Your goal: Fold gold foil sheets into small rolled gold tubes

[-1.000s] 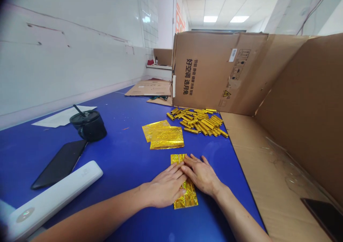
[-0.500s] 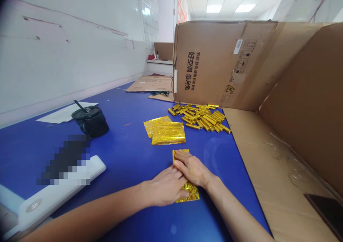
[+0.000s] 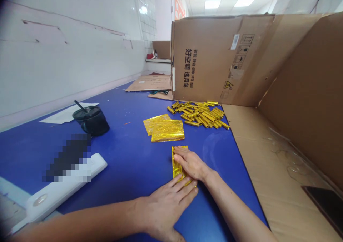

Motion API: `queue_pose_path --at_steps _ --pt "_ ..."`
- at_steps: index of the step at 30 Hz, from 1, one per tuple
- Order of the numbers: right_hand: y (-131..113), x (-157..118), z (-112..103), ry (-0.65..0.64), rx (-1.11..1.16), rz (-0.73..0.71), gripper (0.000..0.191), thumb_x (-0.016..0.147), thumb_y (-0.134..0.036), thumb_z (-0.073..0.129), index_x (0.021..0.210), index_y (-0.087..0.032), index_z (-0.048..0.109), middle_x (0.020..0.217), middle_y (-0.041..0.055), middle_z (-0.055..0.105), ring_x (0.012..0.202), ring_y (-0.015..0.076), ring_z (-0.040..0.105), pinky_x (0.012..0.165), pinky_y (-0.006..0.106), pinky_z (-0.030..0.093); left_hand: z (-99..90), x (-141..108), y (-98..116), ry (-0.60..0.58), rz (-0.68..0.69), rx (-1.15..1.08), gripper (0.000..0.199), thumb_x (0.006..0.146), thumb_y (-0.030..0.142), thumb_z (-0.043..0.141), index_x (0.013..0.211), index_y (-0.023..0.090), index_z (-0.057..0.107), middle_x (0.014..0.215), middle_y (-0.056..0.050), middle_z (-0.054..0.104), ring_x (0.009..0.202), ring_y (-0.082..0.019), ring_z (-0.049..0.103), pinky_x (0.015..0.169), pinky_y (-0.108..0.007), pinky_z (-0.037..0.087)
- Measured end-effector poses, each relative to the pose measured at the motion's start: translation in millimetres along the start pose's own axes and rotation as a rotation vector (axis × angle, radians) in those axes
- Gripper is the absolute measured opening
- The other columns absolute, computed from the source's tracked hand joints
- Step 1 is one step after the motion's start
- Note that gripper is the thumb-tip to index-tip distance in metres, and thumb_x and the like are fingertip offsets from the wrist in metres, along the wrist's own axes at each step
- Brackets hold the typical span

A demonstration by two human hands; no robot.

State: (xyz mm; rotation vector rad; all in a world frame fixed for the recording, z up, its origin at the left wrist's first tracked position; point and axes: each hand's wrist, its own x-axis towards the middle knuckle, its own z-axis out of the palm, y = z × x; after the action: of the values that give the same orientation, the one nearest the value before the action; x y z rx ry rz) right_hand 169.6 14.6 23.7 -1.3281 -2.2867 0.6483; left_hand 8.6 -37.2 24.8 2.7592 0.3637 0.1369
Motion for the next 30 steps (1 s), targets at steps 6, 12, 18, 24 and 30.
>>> queue_pose_path --at_steps 6,12,18,24,30 --pt "0.2 -9.3 5.6 -0.066 -0.135 0.029 0.058 0.086 -0.049 0.025 0.128 -0.01 0.035 0.135 0.0133 0.028 0.126 0.0199 0.018 0.103 0.038 0.015 -4.9 -3.1 -1.1 -0.039 0.007 -0.015 0.079 0.074 0.055 0.043 0.132 0.006 0.019 0.137 -0.014 0.019 0.126 -0.028 0.009 0.103 -0.04 0.007" --pt "-2.2 -18.2 6.9 -0.125 -0.232 0.056 0.064 0.084 -0.051 0.028 0.133 -0.012 0.019 0.14 0.0108 0.014 0.127 0.02 0.007 0.104 0.04 0.009 -8.7 -6.4 -6.2 -0.14 0.043 0.022 0.077 0.075 0.052 0.044 0.132 0.007 0.017 0.136 -0.015 0.022 0.126 -0.027 0.014 0.103 -0.04 0.007" --pt "1.3 -17.5 3.4 -0.139 -0.248 0.045 0.055 0.086 -0.039 0.032 0.134 -0.018 0.016 0.141 0.0061 0.011 0.127 0.0184 0.006 0.103 0.039 0.006 -5.2 -6.0 -11.2 -0.126 0.082 0.039 0.082 0.074 0.055 0.044 0.133 0.008 0.012 0.139 -0.015 0.014 0.127 -0.027 0.007 0.103 -0.042 0.006" --pt "0.8 -18.6 -0.2 -0.168 -0.269 0.014 0.059 0.085 -0.041 0.033 0.134 -0.014 0.017 0.141 0.0091 0.013 0.127 0.0188 0.006 0.103 0.038 0.007 -7.0 -9.9 -7.5 -0.109 0.079 -0.008 0.08 0.075 0.059 0.04 0.132 0.009 0.016 0.137 -0.015 0.018 0.126 -0.027 0.013 0.103 -0.04 0.011" --pt "2.8 -19.1 3.4 -0.14 -0.28 -0.01 0.058 0.085 -0.041 0.033 0.134 -0.013 0.018 0.14 0.0095 0.014 0.127 0.0187 0.006 0.103 0.038 0.007 -5.9 -13.7 -2.8 -0.055 0.019 -0.022 0.08 0.072 0.062 0.042 0.13 0.01 0.024 0.133 -0.017 0.028 0.124 -0.027 0.021 0.102 -0.038 0.015"
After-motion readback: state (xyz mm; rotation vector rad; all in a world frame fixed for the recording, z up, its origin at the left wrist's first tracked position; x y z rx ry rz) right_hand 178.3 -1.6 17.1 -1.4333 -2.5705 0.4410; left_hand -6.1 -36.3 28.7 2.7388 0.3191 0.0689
